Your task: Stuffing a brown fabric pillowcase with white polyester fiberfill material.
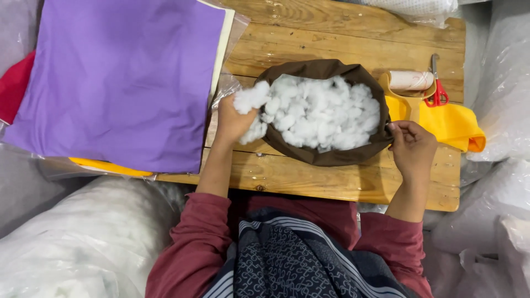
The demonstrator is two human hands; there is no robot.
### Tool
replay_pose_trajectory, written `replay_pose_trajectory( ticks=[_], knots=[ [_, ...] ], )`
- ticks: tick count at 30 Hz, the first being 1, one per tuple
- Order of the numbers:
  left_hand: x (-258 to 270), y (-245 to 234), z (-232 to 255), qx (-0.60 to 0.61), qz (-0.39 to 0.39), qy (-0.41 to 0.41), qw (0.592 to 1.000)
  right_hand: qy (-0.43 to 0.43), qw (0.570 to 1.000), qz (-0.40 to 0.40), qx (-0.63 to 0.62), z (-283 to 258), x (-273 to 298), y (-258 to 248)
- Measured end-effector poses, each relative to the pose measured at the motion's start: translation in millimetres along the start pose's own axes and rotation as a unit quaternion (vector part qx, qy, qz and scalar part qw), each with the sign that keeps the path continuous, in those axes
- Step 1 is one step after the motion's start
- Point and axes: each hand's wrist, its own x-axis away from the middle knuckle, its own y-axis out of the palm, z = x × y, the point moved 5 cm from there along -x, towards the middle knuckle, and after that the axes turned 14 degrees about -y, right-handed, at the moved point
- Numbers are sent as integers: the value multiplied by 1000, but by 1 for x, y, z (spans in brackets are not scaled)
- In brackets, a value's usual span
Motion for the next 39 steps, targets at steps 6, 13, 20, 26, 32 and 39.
replay_pose_trajectory(
  ticks=[6, 13, 20, 26, 32, 39],
  knots=[
    [6, -17, 18, -2, 11, 120, 993, -199, 969, 96, 114, -34, 6, -30],
    [54, -36, 75, 28, -88, 177, 980, -312, 924, 184, 125, -82, 12, -50],
    [81, -67, 105, 54, -39, 236, 969, -240, 927, 286, 45, -89, 22, -75],
    [77, -101, 91, 37, 33, 210, 976, -209, 929, 301, 43, -80, 25, -89],
    [79, -104, 65, -10, 7, 160, 987, -163, 973, 154, 56, -63, 31, -84],
    [102, -110, 63, -95, 41, 167, 980, -307, 922, 149, 185, -145, 50, -79]
  ],
)
